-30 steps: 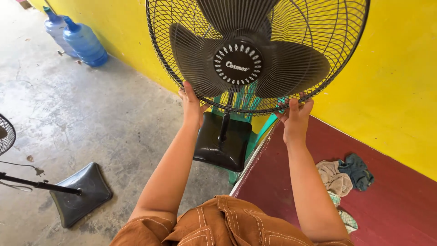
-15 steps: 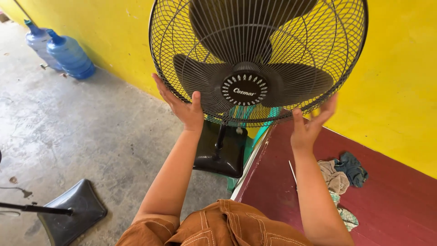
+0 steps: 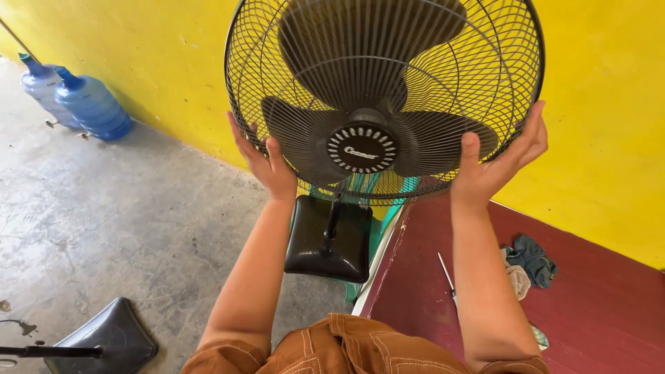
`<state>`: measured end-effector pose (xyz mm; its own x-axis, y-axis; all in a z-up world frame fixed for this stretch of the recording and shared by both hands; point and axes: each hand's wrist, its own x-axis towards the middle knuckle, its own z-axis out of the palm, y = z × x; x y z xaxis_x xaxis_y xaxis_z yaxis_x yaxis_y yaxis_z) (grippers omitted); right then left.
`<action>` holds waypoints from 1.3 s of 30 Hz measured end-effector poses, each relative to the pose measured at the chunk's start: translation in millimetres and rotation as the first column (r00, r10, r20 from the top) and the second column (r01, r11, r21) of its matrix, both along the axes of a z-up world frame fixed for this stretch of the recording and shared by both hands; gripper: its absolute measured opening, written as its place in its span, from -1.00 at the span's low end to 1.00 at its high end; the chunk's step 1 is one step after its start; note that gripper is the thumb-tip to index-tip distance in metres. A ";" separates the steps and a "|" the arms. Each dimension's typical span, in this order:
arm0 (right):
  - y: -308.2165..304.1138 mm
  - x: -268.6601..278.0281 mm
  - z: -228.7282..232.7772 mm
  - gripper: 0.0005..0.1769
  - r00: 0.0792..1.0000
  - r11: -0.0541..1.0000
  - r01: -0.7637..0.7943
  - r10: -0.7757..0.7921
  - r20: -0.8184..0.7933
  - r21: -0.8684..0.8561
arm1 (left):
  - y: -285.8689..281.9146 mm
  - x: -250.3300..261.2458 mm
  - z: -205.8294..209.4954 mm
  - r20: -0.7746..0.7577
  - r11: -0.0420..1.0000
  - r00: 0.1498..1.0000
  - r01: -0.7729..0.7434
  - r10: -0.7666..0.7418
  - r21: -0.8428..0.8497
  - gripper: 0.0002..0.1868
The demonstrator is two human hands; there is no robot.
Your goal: The person uses a screwdriver to loosen and remove screws from the front and rear grilles of a standing fan. They detach the grilles, set them aside, and handle the fan head and base during the process.
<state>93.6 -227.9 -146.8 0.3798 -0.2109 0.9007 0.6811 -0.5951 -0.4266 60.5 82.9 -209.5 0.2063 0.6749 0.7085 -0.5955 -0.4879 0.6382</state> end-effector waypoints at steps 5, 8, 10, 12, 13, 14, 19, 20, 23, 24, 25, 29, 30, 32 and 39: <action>8.7 -6.7 0.8 -0.01 0.999 0.999 0.024 -0.025 0.023 0.036 | 4.5 7.3 0.6 -0.059 1.000 0.998 0.005 -0.005 0.004 -0.11; -5.0 -2.0 7.0 0.04 0.989 0.972 -0.107 0.126 -0.077 0.211 | 8.9 -0.1 3.2 -0.071 0.998 0.996 -0.043 0.046 0.040 -0.14; -19.0 0.6 9.1 0.02 0.975 0.942 -0.177 0.208 -0.081 0.286 | 20.0 -9.2 9.6 -0.087 1.000 0.996 -0.021 0.022 0.022 -0.15; -26.6 4.9 9.5 -0.08 0.976 0.942 -0.209 0.217 -0.001 0.262 | 33.1 -17.2 18.8 -0.050 0.998 0.998 0.029 -0.026 0.057 -0.18; -23.9 9.4 7.1 -0.09 0.981 0.961 -0.190 0.196 -0.011 0.200 | 36.5 -17.2 24.1 -0.030 0.996 0.998 0.053 -0.051 0.077 -0.19; -20.5 12.0 0.1 -0.10 0.984 0.976 -0.169 0.175 -0.032 0.138 | 36.0 -16.7 26.3 -0.020 0.993 0.993 0.117 -0.117 0.026 -0.18; -11.4 23.4 -10.9 -0.11 0.979 0.961 -0.195 0.202 -0.018 0.196 | 28.5 -12.3 35.1 0.002 0.979 0.980 0.197 -0.197 -0.053 -0.19; -13.9 23.4 -10.3 -0.11 0.979 0.963 -0.194 0.201 -0.022 0.188 | 28.1 -12.5 35.8 -0.007 0.980 0.981 0.193 -0.194 -0.048 -0.20; -23.0 18.1 -14.8 -0.13 0.974 0.963 -0.212 0.222 -0.044 0.166 | 26.6 -12.4 27.0 -0.012 0.983 0.983 0.183 -0.183 -0.020 -0.21; -23.0 15.7 -16.2 -0.14 0.971 0.961 -0.227 0.236 -0.041 0.159 | 28.6 -11.6 21.8 0.014 0.984 0.984 0.175 -0.176 0.003 -0.22; -22.7 14.4 -17.6 -0.14 0.967 0.958 -0.243 0.251 -0.039 0.151 | 31.3 -9.4 14.3 0.039 0.985 0.985 0.168 -0.169 0.027 -0.23; -28.6 6.7 -39.0 -0.18 0.941 0.935 -0.318 0.331 -0.067 0.156 | 37.4 3.5 -59.7 0.093 0.879 0.921 0.389 -0.378 -0.275 -0.14; -31.4 5.0 -45.8 -0.19 0.929 0.923 -0.346 0.363 -0.079 0.170 | 36.8 8.8 -86.7 0.086 0.844 0.912 0.403 -0.400 -0.355 -0.12; -36.2 0.1 -60.4 -0.20 0.894 0.887 -0.414 0.438 -0.093 0.205 | 27.7 18.1 -146.0 0.140 0.719 0.889 0.437 -0.436 -0.540 -0.15; -74.2 -21.9 -127.1 -0.37 0.891 0.955 -0.271 0.297 -0.344 0.121 | -74.5 19.8 -273.1 -0.363 0.417 0.268 0.187 -0.893 -0.889 -0.13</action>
